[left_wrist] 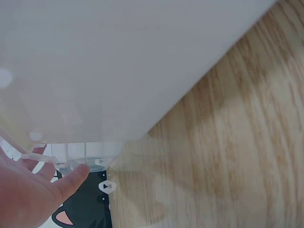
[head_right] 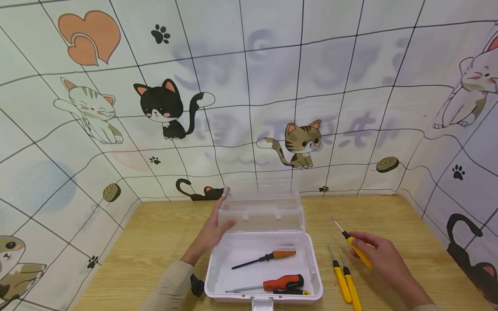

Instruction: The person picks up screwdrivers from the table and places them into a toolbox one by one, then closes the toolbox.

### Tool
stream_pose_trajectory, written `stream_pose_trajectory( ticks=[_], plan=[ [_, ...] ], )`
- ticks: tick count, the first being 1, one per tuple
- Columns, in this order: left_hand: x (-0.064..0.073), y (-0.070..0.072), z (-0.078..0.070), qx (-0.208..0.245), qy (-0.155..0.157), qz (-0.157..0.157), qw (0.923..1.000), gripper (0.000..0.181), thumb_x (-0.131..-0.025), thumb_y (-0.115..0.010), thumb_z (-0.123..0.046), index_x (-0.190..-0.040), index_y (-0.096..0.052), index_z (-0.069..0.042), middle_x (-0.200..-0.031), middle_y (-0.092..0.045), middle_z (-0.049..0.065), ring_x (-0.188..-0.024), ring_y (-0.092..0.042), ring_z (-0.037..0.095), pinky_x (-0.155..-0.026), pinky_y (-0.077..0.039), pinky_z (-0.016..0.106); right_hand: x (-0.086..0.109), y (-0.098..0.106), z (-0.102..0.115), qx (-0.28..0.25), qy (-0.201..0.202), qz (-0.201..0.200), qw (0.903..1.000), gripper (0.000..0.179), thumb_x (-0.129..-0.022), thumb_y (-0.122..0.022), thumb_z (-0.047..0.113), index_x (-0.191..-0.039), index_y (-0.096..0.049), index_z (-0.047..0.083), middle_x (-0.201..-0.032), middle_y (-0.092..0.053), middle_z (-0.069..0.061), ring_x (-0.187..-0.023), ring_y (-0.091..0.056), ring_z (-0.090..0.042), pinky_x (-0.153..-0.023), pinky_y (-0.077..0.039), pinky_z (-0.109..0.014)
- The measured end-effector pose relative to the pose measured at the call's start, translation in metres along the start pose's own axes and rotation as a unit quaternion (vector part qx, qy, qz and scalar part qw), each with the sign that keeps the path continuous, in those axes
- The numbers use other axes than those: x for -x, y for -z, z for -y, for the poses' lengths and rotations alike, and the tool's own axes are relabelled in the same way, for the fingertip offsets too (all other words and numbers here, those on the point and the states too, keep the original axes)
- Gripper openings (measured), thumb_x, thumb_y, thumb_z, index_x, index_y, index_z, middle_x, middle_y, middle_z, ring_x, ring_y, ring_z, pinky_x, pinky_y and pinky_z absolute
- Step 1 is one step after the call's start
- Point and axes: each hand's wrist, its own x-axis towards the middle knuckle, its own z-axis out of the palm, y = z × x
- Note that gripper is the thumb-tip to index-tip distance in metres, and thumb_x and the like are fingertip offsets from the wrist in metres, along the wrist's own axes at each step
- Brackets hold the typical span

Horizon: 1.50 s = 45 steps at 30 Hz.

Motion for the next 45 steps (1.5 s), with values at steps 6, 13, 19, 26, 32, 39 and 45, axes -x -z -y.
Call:
stream_pose_trajectory(
  ticks=[6, 13, 19, 26, 32, 39, 45],
  plan=[
    [0.001, 0.000, 0.000, 0.006, 0.001, -0.003, 1.0000, 0.077, -0.095, -0.066, -0.030, -0.157, -0.020, -0.028, -0.162, -0.026, 0.008, -0.147, -0.027, 0.035, -0.113, -0.022, 0.066, 0.000, 0.001, 0.007, 0.008, 0.036, 0.001, 0.9993, 0.063, -0.104, -0.044, 0.049, -0.144, -0.048, 0.001, -0.133, -0.058, -0.026, -0.091, -0.067, -0.004, -0.073, -0.053, -0.023],
    [0.001, 0.000, -0.001, 0.003, 0.001, -0.002, 1.0000, 0.078, -0.095, -0.066, -0.029, -0.157, -0.019, -0.027, -0.161, -0.027, 0.009, -0.146, -0.028, 0.035, -0.114, -0.023, 0.065, -0.001, 0.003, 0.021, -0.002, 0.058, 0.019, 0.9982, 0.059, -0.106, -0.042, 0.039, -0.145, -0.043, -0.005, -0.128, -0.059, -0.027, -0.094, -0.068, -0.015, -0.080, -0.058, -0.034],
    [0.001, 0.000, -0.001, 0.004, -0.001, -0.002, 1.0000, 0.076, -0.095, -0.066, -0.031, -0.156, -0.020, -0.031, -0.162, -0.025, 0.010, -0.146, -0.028, 0.035, -0.113, -0.023, 0.066, -0.003, 0.004, 0.030, 0.016, 0.071, 0.017, 0.9972, 0.055, -0.107, -0.041, 0.034, -0.144, -0.042, -0.007, -0.106, -0.067, -0.014, -0.089, -0.063, -0.020, -0.077, -0.055, -0.034],
    [0.002, 0.000, -0.001, 0.011, -0.001, -0.001, 0.9999, 0.075, -0.095, -0.066, -0.033, -0.153, -0.020, -0.042, -0.162, -0.025, 0.009, -0.147, -0.026, 0.035, -0.113, -0.021, 0.067, -0.004, 0.006, 0.041, 0.025, 0.091, 0.024, 0.9953, 0.057, -0.107, -0.040, 0.038, -0.145, -0.042, -0.005, -0.097, -0.066, -0.011, -0.083, -0.059, -0.016, -0.070, -0.048, -0.029],
    [0.002, 0.000, 0.000, 0.003, -0.001, -0.002, 1.0000, 0.075, -0.095, -0.066, -0.033, -0.154, -0.020, -0.041, -0.163, -0.024, 0.008, -0.148, -0.025, 0.034, -0.114, -0.021, 0.066, -0.006, 0.004, 0.049, -0.011, 0.128, 0.034, 0.9912, 0.053, -0.107, -0.040, 0.036, -0.141, -0.045, -0.005, -0.084, -0.056, -0.009, -0.075, -0.051, -0.019, -0.062, -0.037, -0.031],
    [0.002, 0.000, 0.000, 0.004, 0.002, -0.001, 1.0000, 0.075, -0.095, -0.066, -0.034, -0.154, -0.020, -0.041, -0.163, -0.023, 0.007, -0.148, -0.026, 0.034, -0.115, -0.022, 0.064, -0.011, 0.001, 0.056, -0.032, 0.093, 0.042, 0.9943, 0.053, -0.108, -0.040, 0.035, -0.145, -0.043, -0.003, -0.103, -0.058, -0.010, -0.083, -0.055, -0.016, -0.070, -0.047, -0.029],
    [0.001, 0.001, 0.000, 0.003, -0.003, 0.002, 1.0000, 0.075, -0.096, -0.065, -0.034, -0.154, -0.019, -0.039, -0.162, -0.025, 0.008, -0.147, -0.028, 0.034, -0.114, -0.023, 0.065, -0.014, -0.002, 0.065, -0.018, 0.086, 0.029, 0.9957, 0.055, -0.105, -0.046, 0.039, -0.142, -0.048, -0.002, -0.108, -0.060, -0.012, -0.082, -0.055, -0.015, -0.067, -0.049, -0.028]
  ],
)
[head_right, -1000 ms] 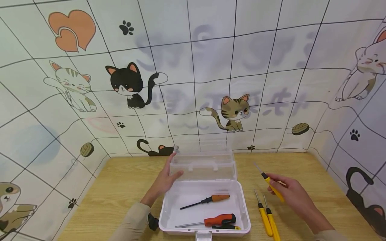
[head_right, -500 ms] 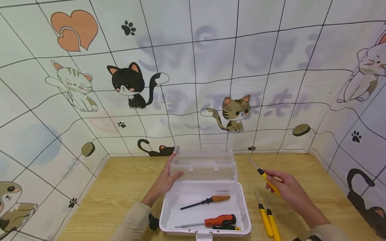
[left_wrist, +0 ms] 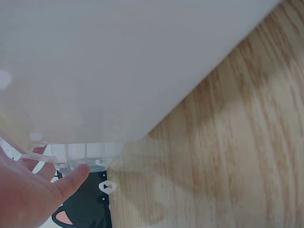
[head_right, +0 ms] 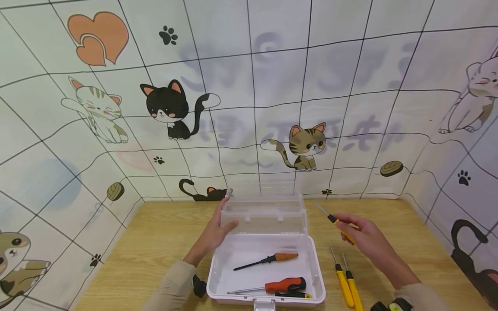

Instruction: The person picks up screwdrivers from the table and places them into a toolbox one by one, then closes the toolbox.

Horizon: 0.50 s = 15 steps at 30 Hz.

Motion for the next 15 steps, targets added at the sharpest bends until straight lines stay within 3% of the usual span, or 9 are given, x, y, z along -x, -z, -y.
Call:
stream_pose_trajectory(
  ticks=[5, 10, 15],
  plan=[
    [0.000, 0.000, -0.001, -0.003, 0.000, 0.000, 1.0000, 0.076, -0.095, -0.065, -0.035, -0.156, -0.020, -0.032, -0.162, -0.026, 0.009, -0.146, -0.028, 0.034, -0.114, -0.023, 0.064, -0.005, -0.004, 0.010, 0.011, 0.017, -0.003, 0.9998, 0.055, -0.103, -0.051, 0.041, -0.139, -0.051, 0.000, -0.087, -0.054, -0.009, -0.074, -0.052, -0.018, -0.057, -0.040, -0.030],
    [0.000, 0.000, -0.001, -0.008, -0.002, -0.001, 1.0000, 0.077, -0.095, -0.065, -0.034, -0.157, -0.020, -0.029, -0.162, -0.025, 0.009, -0.146, -0.027, 0.035, -0.114, -0.023, 0.064, -0.010, -0.007, 0.020, 0.015, 0.037, 0.000, 0.9992, 0.053, -0.102, -0.052, 0.041, -0.140, -0.051, 0.004, -0.091, -0.055, -0.009, -0.075, -0.055, -0.015, -0.054, -0.038, -0.030],
    [0.000, 0.000, -0.002, -0.009, 0.000, -0.002, 1.0000, 0.076, -0.095, -0.065, -0.033, -0.156, -0.020, -0.034, -0.162, -0.025, 0.009, -0.146, -0.028, 0.035, -0.114, -0.023, 0.065, -0.015, -0.008, 0.027, 0.013, 0.044, 0.006, 0.9989, 0.049, -0.103, -0.052, 0.040, -0.139, -0.051, 0.007, -0.093, -0.055, -0.010, -0.075, -0.055, -0.015, -0.053, -0.038, -0.030]
  ],
)
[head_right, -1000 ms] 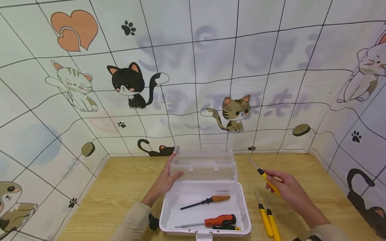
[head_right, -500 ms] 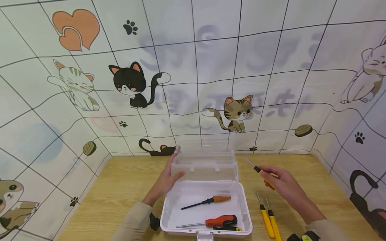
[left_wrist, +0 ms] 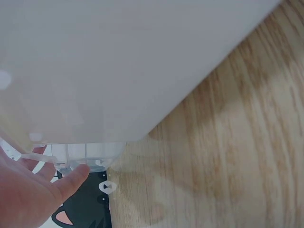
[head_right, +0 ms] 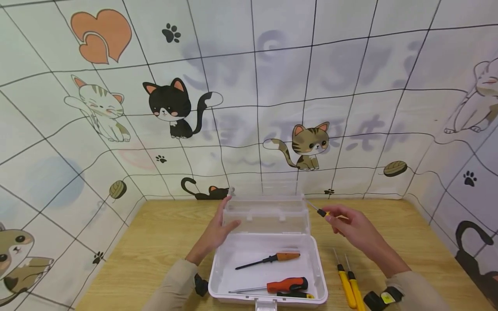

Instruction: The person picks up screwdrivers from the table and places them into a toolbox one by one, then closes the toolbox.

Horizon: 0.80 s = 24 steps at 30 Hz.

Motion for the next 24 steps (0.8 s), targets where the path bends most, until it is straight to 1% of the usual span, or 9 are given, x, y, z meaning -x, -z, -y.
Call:
stream_pose_trajectory(
  ticks=[5, 8, 11, 12, 18, 22, 24],
  plan=[
    [0.000, 0.000, -0.001, -0.001, 0.000, 0.001, 1.0000, 0.076, -0.095, -0.065, -0.034, -0.156, -0.020, -0.033, -0.162, -0.026, 0.008, -0.146, -0.028, 0.034, -0.114, -0.023, 0.064, -0.004, 0.000, 0.005, -0.008, 0.029, 0.007, 0.9995, 0.043, -0.103, -0.054, 0.034, -0.137, -0.052, 0.008, -0.089, -0.055, -0.009, -0.072, -0.056, -0.016, -0.054, -0.039, -0.029],
    [0.000, 0.000, -0.002, 0.000, 0.000, 0.001, 1.0000, 0.076, -0.095, -0.065, -0.034, -0.156, -0.020, -0.035, -0.161, -0.028, 0.008, -0.146, -0.030, 0.033, -0.114, -0.024, 0.063, -0.007, 0.000, 0.007, -0.011, 0.057, 0.011, 0.9982, 0.040, -0.102, -0.056, 0.029, -0.135, -0.054, 0.006, -0.087, -0.055, -0.009, -0.071, -0.057, -0.016, -0.053, -0.040, -0.029],
    [0.000, 0.000, -0.002, 0.001, 0.000, 0.000, 1.0000, 0.075, -0.095, -0.066, -0.034, -0.154, -0.019, -0.039, -0.160, -0.029, 0.008, -0.145, -0.031, 0.032, -0.114, -0.025, 0.062, -0.010, -0.001, 0.011, -0.007, 0.076, 0.012, 0.9970, 0.037, -0.102, -0.057, 0.026, -0.132, -0.056, 0.005, -0.088, -0.055, -0.010, -0.071, -0.058, -0.016, -0.052, -0.040, -0.029],
    [0.000, 0.000, -0.002, 0.003, -0.001, 0.000, 1.0000, 0.075, -0.095, -0.066, -0.034, -0.155, -0.020, -0.038, -0.160, -0.029, 0.008, -0.145, -0.031, 0.032, -0.114, -0.025, 0.062, -0.011, -0.001, 0.012, -0.006, 0.081, 0.014, 0.9966, 0.037, -0.102, -0.057, 0.026, -0.132, -0.057, 0.004, -0.089, -0.055, -0.010, -0.072, -0.058, -0.017, -0.051, -0.040, -0.029],
    [-0.002, 0.000, 0.000, 0.005, -0.003, 0.004, 1.0000, 0.076, -0.096, -0.065, -0.032, -0.156, -0.020, -0.030, -0.160, -0.030, 0.009, -0.145, -0.032, 0.033, -0.114, -0.025, 0.063, -0.017, -0.004, 0.020, 0.000, 0.087, 0.024, 0.9959, 0.038, -0.101, -0.057, 0.027, -0.132, -0.057, 0.004, -0.095, -0.055, -0.011, -0.076, -0.058, -0.019, -0.055, -0.043, -0.028],
    [-0.002, 0.000, 0.000, 0.002, 0.002, 0.002, 1.0000, 0.076, -0.095, -0.065, -0.030, -0.156, -0.020, -0.031, -0.160, -0.030, 0.008, -0.145, -0.032, 0.032, -0.114, -0.025, 0.062, -0.022, -0.006, 0.022, 0.006, 0.086, 0.025, 0.9960, 0.036, -0.101, -0.058, 0.027, -0.131, -0.058, 0.007, -0.095, -0.056, -0.011, -0.076, -0.059, -0.020, -0.055, -0.043, -0.028],
    [-0.002, 0.000, 0.000, 0.002, 0.002, 0.003, 1.0000, 0.076, -0.096, -0.065, -0.029, -0.156, -0.020, -0.032, -0.160, -0.029, 0.008, -0.145, -0.031, 0.033, -0.114, -0.025, 0.062, -0.024, -0.006, 0.023, 0.008, 0.091, 0.028, 0.9955, 0.036, -0.102, -0.057, 0.026, -0.132, -0.058, 0.006, -0.093, -0.056, -0.011, -0.076, -0.058, -0.020, -0.054, -0.043, -0.028]
  ],
)
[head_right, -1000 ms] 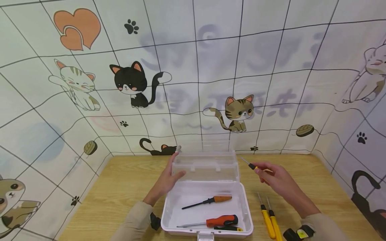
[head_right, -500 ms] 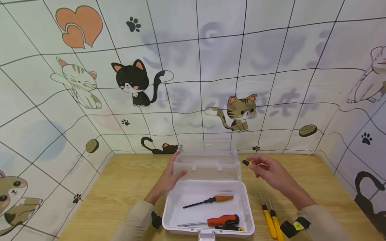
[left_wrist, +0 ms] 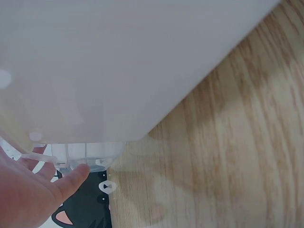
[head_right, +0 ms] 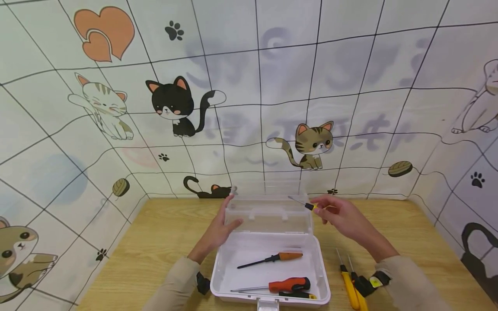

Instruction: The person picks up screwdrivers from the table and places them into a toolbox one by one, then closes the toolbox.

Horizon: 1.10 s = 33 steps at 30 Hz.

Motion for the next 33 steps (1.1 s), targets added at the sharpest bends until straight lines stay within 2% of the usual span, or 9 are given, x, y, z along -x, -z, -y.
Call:
stream_pose_trajectory(
  ticks=[8, 17, 21, 25, 28, 33],
  plan=[
    [0.000, 0.001, 0.001, 0.001, -0.001, -0.001, 1.0000, 0.076, -0.096, -0.065, -0.030, -0.156, -0.020, -0.033, -0.161, -0.028, 0.007, -0.146, -0.030, 0.032, -0.114, -0.024, 0.062, -0.010, 0.000, 0.004, -0.004, 0.005, 0.002, 1.0000, 0.036, -0.101, -0.057, 0.022, -0.133, -0.056, 0.004, -0.094, -0.055, -0.011, -0.077, -0.058, -0.020, -0.056, -0.043, -0.027],
    [0.000, 0.001, 0.000, 0.018, -0.003, 0.002, 0.9998, 0.075, -0.095, -0.065, -0.032, -0.156, -0.020, -0.032, -0.156, -0.035, 0.009, -0.140, -0.039, 0.033, -0.112, -0.029, 0.062, -0.025, -0.006, 0.009, 0.014, 0.008, 0.006, 0.9999, 0.038, -0.101, -0.058, 0.026, -0.132, -0.056, 0.004, -0.097, -0.059, -0.014, -0.079, -0.057, -0.018, -0.060, -0.046, -0.027],
    [0.001, 0.001, 0.000, 0.010, -0.001, 0.002, 0.9999, 0.075, -0.096, -0.065, -0.035, -0.155, -0.020, -0.036, -0.159, -0.031, 0.007, -0.143, -0.034, 0.033, -0.114, -0.026, 0.063, -0.030, -0.009, 0.010, 0.006, 0.023, 0.012, 0.9996, 0.036, -0.100, -0.060, 0.023, -0.130, -0.057, 0.004, -0.100, -0.060, -0.014, -0.079, -0.059, -0.021, -0.062, -0.048, -0.026],
    [0.001, 0.001, 0.000, 0.009, -0.001, 0.002, 1.0000, 0.076, -0.095, -0.065, -0.034, -0.156, -0.020, -0.033, -0.160, -0.030, 0.007, -0.144, -0.033, 0.032, -0.114, -0.026, 0.061, -0.034, -0.013, 0.010, -0.008, 0.038, 0.020, 0.9990, 0.034, -0.100, -0.060, 0.018, -0.129, -0.057, 0.002, -0.099, -0.059, -0.013, -0.077, -0.060, -0.025, -0.063, -0.050, -0.026],
    [0.001, 0.001, 0.000, 0.010, -0.003, 0.002, 0.9999, 0.076, -0.095, -0.065, -0.033, -0.156, -0.020, -0.030, -0.159, -0.032, 0.007, -0.143, -0.034, 0.032, -0.114, -0.027, 0.061, -0.038, -0.015, 0.010, -0.002, 0.045, 0.023, 0.9987, 0.034, -0.099, -0.061, 0.017, -0.130, -0.057, 0.001, -0.099, -0.058, -0.012, -0.076, -0.060, -0.025, -0.064, -0.051, -0.026],
    [0.001, 0.000, 0.000, 0.005, -0.002, 0.000, 1.0000, 0.075, -0.095, -0.065, -0.034, -0.155, -0.020, -0.037, -0.160, -0.030, 0.006, -0.145, -0.031, 0.031, -0.115, -0.025, 0.061, -0.045, -0.019, 0.010, 0.022, 0.051, 0.023, 0.9982, 0.033, -0.098, -0.062, 0.017, -0.128, -0.058, 0.003, -0.100, -0.061, -0.011, -0.075, -0.062, -0.022, -0.067, -0.053, -0.027]
  ],
)
